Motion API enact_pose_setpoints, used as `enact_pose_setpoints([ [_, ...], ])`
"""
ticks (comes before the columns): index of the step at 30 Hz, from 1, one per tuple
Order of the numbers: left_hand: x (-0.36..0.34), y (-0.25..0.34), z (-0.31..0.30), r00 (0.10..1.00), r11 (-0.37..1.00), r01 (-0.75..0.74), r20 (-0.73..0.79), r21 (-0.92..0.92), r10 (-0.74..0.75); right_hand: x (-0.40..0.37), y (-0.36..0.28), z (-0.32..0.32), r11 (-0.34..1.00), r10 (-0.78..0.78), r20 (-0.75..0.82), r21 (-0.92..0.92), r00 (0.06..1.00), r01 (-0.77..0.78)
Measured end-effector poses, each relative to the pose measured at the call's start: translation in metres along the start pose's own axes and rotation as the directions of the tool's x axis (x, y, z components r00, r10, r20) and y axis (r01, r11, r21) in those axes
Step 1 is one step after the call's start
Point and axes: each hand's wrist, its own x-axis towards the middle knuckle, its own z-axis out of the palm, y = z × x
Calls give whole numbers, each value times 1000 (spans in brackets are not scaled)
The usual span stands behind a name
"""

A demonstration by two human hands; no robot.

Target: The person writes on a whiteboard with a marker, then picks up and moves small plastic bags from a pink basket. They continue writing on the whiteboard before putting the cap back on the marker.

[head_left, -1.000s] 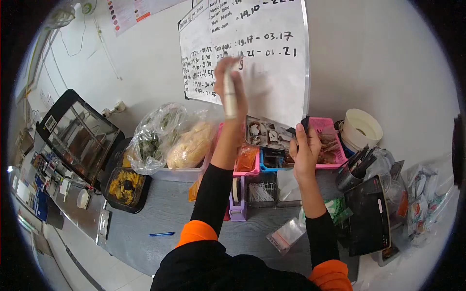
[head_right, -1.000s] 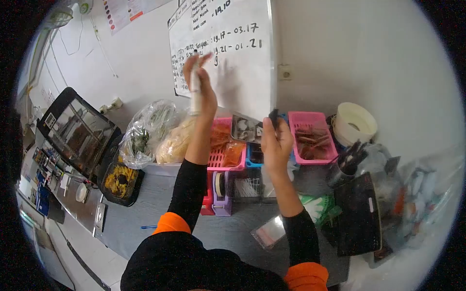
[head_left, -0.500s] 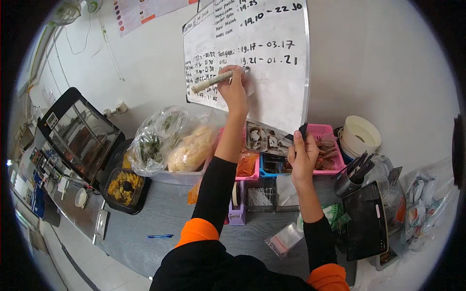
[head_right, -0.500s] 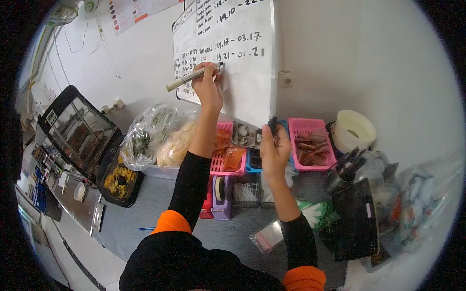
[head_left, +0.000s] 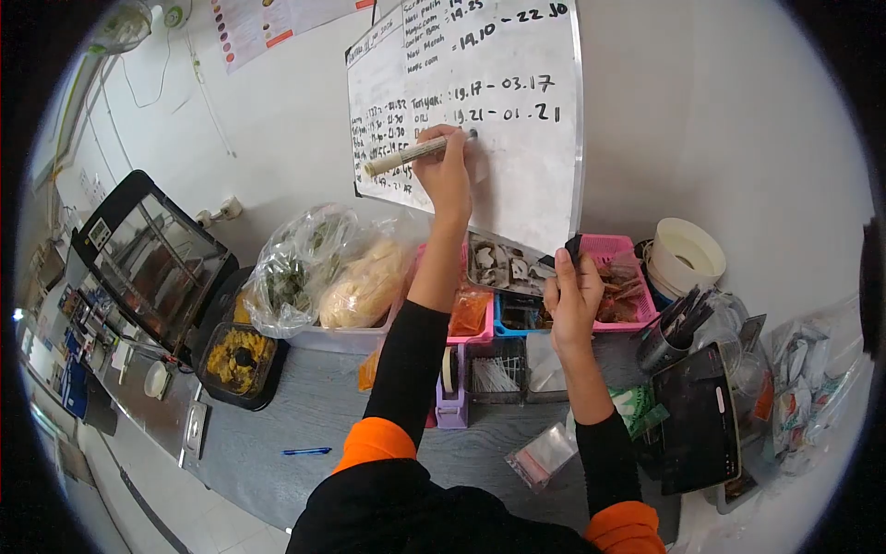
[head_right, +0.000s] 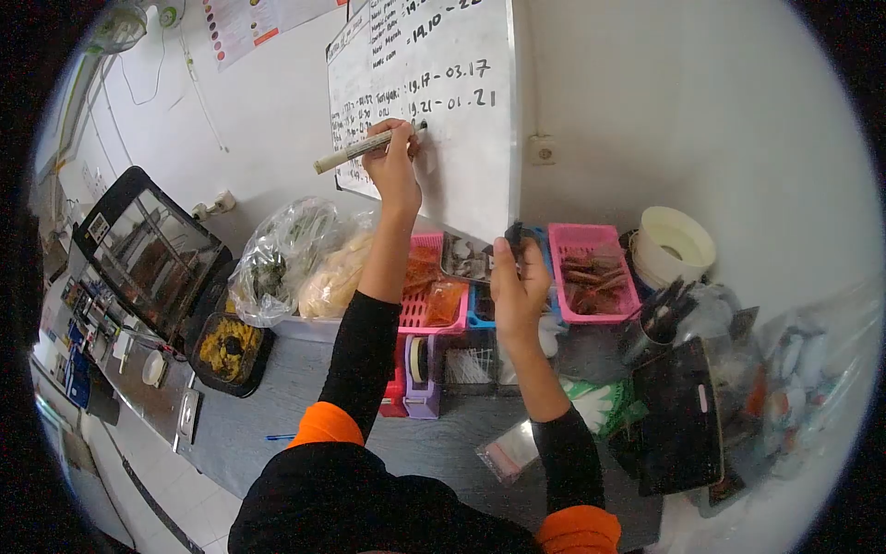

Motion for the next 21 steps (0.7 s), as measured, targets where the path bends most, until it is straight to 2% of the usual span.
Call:
enact_pose_setpoints([
  [1,0,-1,-2,1000,1000,-1,-1,1,1,0,0,0,1000,7,-8,5,1000,-7],
  [3,-2,2,-3,996,991,92,29,-95,-90,0,2,-1,1000,-7,2,0,1000,7],
  [4,-2,3,-1,996,991,91,28,-94,-89,0,2,-1,1000,-23,10,-7,1000,23],
  [6,-2,4,4,1000,1000,-1,-2,27,1,0,1,0,1000,-21,3,-9,1000,21],
  [10,-4,5,4,999,999,4,48,-40,-2,0,2,0,1000,-1,-11,18,1000,1],
  [13,-3,6,3,999,1000,30,22,7,-30,1,3,-3,1000,-7,13,16,1000,7],
  [16,-7,9,6,998,1000,-20,53,19,19,0,2,-1,1000,-2,3,-4,1000,2],
  [18,-11,12,7,992,998,47,121,-36,-42,0,2,-1,1000,-3,2,3,1000,3],
  [21,-11,19,7,999,994,21,33,-104,-17,2,3,-3,1000,-12,17,-3,1000,12],
])
